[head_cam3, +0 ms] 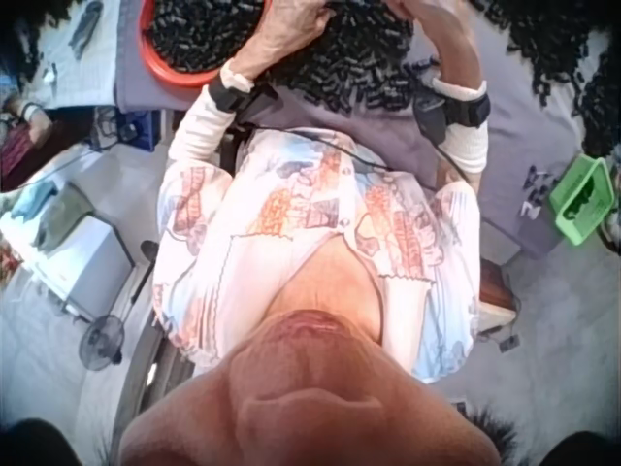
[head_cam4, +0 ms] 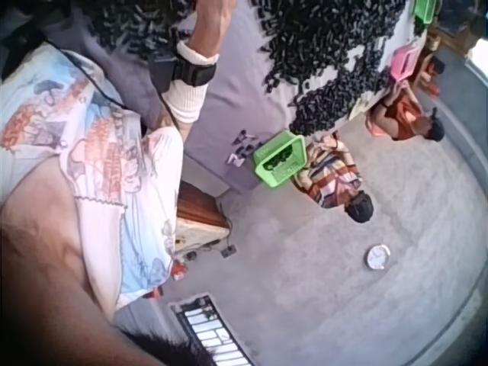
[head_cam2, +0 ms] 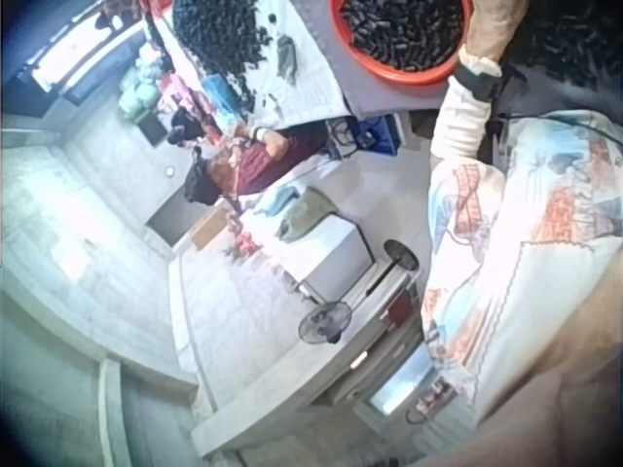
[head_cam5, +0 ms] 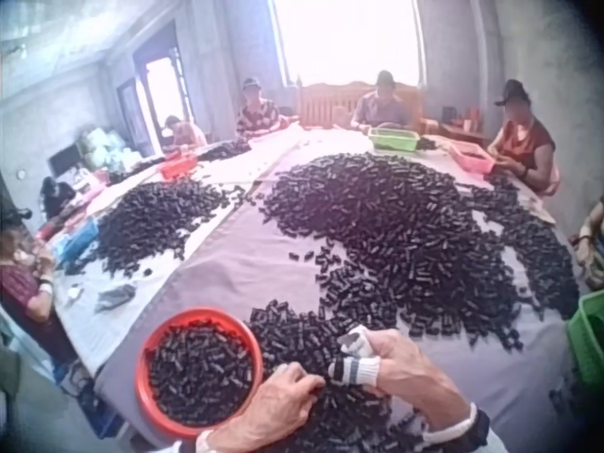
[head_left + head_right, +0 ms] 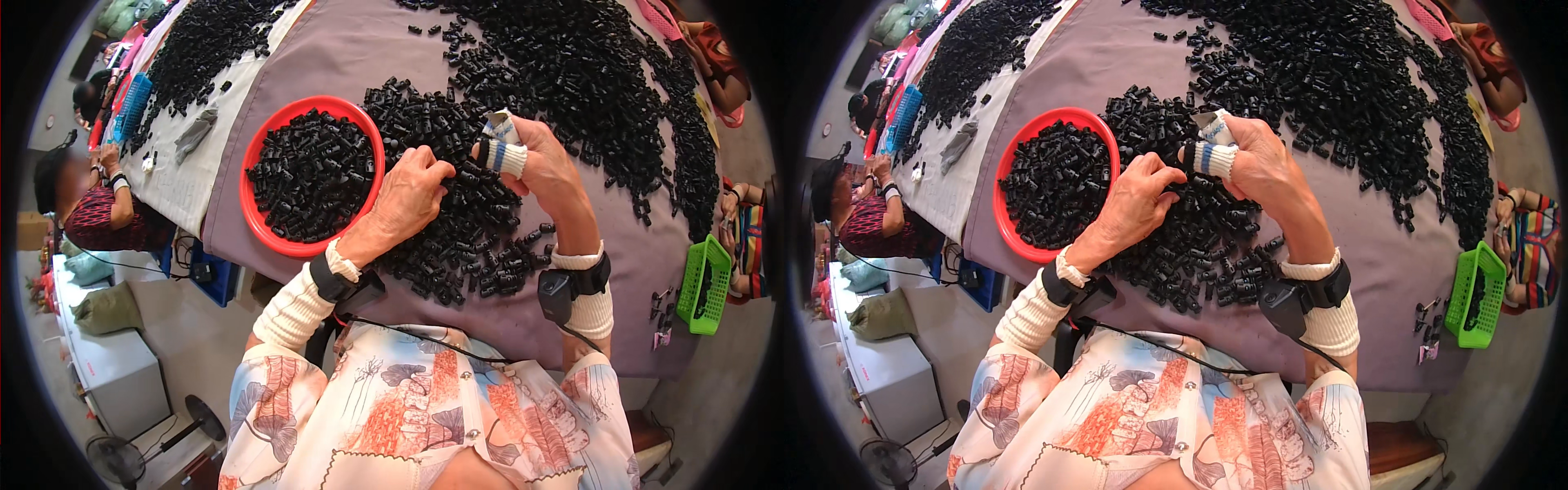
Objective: Sorting small black plastic components for shoe manufacturing.
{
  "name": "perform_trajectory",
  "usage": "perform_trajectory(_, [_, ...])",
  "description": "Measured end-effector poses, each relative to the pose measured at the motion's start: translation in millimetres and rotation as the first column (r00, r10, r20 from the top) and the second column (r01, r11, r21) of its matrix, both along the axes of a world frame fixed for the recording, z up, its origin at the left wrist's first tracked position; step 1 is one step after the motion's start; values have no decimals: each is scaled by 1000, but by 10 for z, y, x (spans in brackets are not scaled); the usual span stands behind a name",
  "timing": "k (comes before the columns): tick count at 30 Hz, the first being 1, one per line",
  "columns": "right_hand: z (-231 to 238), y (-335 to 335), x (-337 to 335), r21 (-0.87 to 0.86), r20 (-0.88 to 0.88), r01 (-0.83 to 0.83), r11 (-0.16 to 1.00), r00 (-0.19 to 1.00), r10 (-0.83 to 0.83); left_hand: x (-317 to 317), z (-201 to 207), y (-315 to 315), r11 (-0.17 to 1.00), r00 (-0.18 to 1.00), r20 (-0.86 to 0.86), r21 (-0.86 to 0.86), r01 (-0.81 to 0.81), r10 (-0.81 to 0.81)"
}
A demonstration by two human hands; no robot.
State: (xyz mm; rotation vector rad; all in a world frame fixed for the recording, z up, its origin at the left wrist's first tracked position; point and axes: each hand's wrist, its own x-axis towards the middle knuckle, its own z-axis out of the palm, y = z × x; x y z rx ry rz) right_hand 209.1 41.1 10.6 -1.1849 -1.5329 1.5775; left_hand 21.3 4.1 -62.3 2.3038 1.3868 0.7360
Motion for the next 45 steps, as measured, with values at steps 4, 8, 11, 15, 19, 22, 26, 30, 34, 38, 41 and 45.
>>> perform_trajectory(4, [-10, -5, -31, -26, -36, -6, 1000, 999, 5, -4, -11, -12, 999, 1000, 24, 45, 0, -1])
perform_trajectory(8, [-30, 2, -13, -47, -28, -2, 999, 1000, 1, -17, -81, -5, 998, 999, 30, 59, -17, 15])
perform_trajectory(11, [-49, 0, -18, -36, 16, -16, 999, 1000, 17, -61, -99, -6, 997, 1000, 13, 80, -12, 11])
perform_trajectory(15, [-60, -13, -67, -32, -10, -46, 998, 999, 45, -117, 46, 11, 978, 960, 242, -185, -95, 139])
perform_trajectory(19, [-46, -41, -141, -28, 14, -45, 999, 999, 45, -219, 340, -3, 923, 799, 541, -383, -46, 265])
perform_trajectory(22, [-6, -16, -187, 12, 30, -53, 999, 998, 53, -263, 535, -7, 899, 710, 642, -438, 29, 290])
perform_trajectory(26, [72, -21, -235, 74, 62, -85, 994, 995, 80, -301, 703, -7, 918, 687, 701, -376, 127, 192])
perform_trajectory(30, [165, -51, -267, 130, 34, -72, 989, 997, 68, -271, 827, -8, 914, 593, 770, -383, 135, 235])
perform_trajectory(34, [226, -74, -348, 140, 9, -85, 986, 996, 84, -264, 751, 30, 904, 390, 878, -375, 204, 276])
perform_trajectory(38, [274, -106, -382, 188, -61, -14, 982, 998, 26, -175, 772, 29, 864, 119, 918, -397, 311, 379])
perform_trajectory(41, [320, -113, -405, 225, -58, 14, 974, 998, -1, -179, 825, -5, 860, 73, 920, -386, 333, 384])
perform_trajectory(45, [366, -140, -439, 330, -28, 15, 944, 1000, -6, -238, 780, -9, 830, 29, 925, -353, 433, 378])
